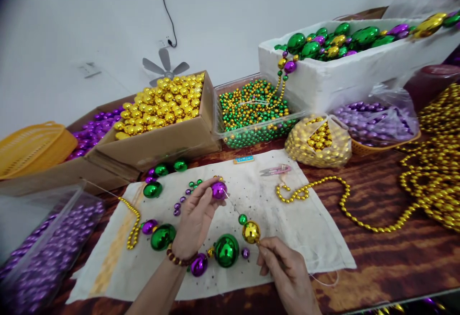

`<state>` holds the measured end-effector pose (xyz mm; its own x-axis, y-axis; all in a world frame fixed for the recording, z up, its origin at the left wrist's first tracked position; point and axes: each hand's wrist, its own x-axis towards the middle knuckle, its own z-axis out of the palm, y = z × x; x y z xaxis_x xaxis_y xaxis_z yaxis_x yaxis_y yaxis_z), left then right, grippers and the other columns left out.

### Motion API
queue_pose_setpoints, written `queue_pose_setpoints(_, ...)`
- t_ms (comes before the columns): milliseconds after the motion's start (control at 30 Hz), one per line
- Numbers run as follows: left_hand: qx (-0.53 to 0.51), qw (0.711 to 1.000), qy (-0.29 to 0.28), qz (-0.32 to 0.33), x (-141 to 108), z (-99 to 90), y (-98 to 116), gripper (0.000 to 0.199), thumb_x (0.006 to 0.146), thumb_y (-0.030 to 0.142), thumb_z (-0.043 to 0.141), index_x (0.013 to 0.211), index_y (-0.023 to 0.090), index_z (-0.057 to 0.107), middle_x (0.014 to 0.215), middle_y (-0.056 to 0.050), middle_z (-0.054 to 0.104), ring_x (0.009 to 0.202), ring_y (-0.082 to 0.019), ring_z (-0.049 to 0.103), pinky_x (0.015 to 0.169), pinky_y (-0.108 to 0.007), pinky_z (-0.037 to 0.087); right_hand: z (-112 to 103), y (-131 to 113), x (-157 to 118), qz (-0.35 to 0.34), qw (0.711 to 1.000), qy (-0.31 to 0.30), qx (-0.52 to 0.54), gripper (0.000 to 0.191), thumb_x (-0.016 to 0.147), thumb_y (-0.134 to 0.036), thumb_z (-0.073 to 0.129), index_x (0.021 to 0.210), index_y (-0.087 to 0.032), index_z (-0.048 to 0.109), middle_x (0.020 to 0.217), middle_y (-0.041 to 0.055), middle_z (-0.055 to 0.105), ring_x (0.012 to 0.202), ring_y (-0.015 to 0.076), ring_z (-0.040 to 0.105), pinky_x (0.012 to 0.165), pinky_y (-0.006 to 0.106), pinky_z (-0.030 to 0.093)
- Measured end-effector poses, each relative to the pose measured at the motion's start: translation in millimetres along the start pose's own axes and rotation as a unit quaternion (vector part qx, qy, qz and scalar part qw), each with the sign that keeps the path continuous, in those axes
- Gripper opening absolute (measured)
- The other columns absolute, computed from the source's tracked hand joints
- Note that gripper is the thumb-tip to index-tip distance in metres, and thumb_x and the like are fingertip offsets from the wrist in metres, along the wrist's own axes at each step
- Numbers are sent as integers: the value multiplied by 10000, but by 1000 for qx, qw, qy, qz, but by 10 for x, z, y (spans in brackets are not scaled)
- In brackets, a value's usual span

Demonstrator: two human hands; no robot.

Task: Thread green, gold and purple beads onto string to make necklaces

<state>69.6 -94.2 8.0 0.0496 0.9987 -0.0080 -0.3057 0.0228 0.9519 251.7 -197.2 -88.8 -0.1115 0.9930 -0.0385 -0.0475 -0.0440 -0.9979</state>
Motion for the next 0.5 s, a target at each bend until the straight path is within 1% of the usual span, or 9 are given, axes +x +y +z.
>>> queue_pose_setpoints(100, -25, 1000, -2, -2, 10, 41, -5, 264, 860, 250, 587, 1113, 189, 632, 1044, -82, 620, 896, -171, 621, 724, -265, 466, -4, 0, -3, -2, 1000, -4, -4, 175, 958, -323, 451, 912, -204, 571, 723, 1, 592, 615, 122, 571, 585, 216, 435)
queue_pose_setpoints(167, -11, 1000, 5, 4, 17, 55, -16, 282, 827, 224, 631, 1108, 200, 634, 1015, -61, 627, 869, -148, 618, 717, -242, 463, -11, 1, -11, -3, 1000, -6, -8, 170, 957, -321, 454, 919, -206, 573, 724, -1, 591, 613, 120, 572, 585, 213, 438)
queue_pose_setpoints(233, 28, 999, 20, 19, 18, 57, -28, 327, 801, 216, 661, 1126, 213, 630, 977, -47, 643, 847, -133, 617, 713, -227, 467, -22, 7, -23, -2, 1000, -1, -7, 165, 955, -320, 458, 928, -210, 577, 725, -3, 594, 609, 118, 572, 581, 208, 440)
queue_pose_setpoints(300, 76, 995, 46, 48, 6, 49, -38, 359, 786, 225, 678, 1140, 227, 623, 1007, -47, 655, 871, -139, 619, 733, -230, 484, -32, 13, -35, -2, 1000, 7, -3, 165, 953, -321, 460, 931, -212, 582, 728, -2, 598, 606, 118, 574, 577, 205, 444)
queue_pose_setpoints(400, 139, 983, 72, 98, -30, 27, -45, 329, 776, 231, 689, 1101, 226, 640, 1080, -57, 658, 928, -164, 627, 800, -267, 508, -34, 11, -45, -4, 1000, 12, -3, 170, 945, -322, 470, 902, -208, 589, 727, 3, 604, 606, 123, 579, 581, 206, 452)
queue_pose_setpoints(500, 175, 972, 83, 131, -56, 8, -46, 292, 773, 233, 690, 1064, 211, 667, 1078, -64, 670, 952, -180, 635, 850, -291, 511, -14, -10, -45, -10, 1000, 18, -5, 194, 939, -333, 473, 852, -203, 588, 704, 6, 601, 592, 126, 578, 566, 203, 452)
